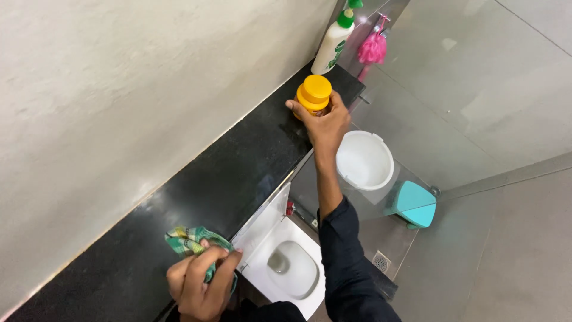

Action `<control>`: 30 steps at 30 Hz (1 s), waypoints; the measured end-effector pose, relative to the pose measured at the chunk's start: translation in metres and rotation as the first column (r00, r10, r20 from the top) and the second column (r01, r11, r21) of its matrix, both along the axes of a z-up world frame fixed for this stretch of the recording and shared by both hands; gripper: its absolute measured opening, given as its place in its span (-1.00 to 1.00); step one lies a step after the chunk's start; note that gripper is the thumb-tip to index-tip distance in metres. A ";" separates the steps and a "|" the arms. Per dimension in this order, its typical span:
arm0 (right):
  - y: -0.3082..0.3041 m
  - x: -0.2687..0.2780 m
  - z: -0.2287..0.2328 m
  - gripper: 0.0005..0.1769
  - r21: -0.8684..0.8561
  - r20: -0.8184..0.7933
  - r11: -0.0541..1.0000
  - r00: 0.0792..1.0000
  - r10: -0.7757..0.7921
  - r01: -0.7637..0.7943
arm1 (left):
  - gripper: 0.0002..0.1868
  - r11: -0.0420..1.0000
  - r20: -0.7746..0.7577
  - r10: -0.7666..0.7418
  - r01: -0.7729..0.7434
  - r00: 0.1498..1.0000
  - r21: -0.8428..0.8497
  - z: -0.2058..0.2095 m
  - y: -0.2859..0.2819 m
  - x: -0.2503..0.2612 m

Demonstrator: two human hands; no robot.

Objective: Wiping down various bathroom product containers with a cloth.

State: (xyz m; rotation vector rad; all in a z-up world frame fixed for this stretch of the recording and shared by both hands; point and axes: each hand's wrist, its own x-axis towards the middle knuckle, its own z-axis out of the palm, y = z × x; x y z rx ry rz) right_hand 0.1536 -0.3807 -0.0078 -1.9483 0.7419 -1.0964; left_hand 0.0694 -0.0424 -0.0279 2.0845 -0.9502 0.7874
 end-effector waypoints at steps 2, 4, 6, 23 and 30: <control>0.002 0.004 -0.007 -0.22 -0.025 0.025 0.999 0.999 -0.031 0.032 | -0.74 0.999 -0.061 -0.029 0.028 0.998 -0.026 0.004 -0.016 -0.001; 0.004 0.005 -0.016 -0.15 -0.050 0.050 0.997 0.997 -0.059 0.062 | -0.76 0.997 -0.121 -0.058 0.052 0.991 -0.055 0.004 -0.039 0.005; 0.003 0.000 -0.025 -0.02 -0.101 0.061 0.989 0.993 -0.104 0.110 | -0.77 0.976 -0.097 -0.147 0.128 0.984 -0.179 0.003 -0.071 0.018; -0.022 0.021 0.008 -0.27 0.024 -0.211 0.994 0.973 -0.095 0.102 | -0.48 0.477 -0.456 -0.707 -0.111 0.541 -0.872 0.032 -0.247 0.099; -0.028 0.023 -0.002 -0.06 -0.166 -0.281 0.984 0.954 -0.102 0.056 | -0.57 0.511 -0.450 -0.689 -0.060 0.569 -0.858 0.028 -0.246 0.095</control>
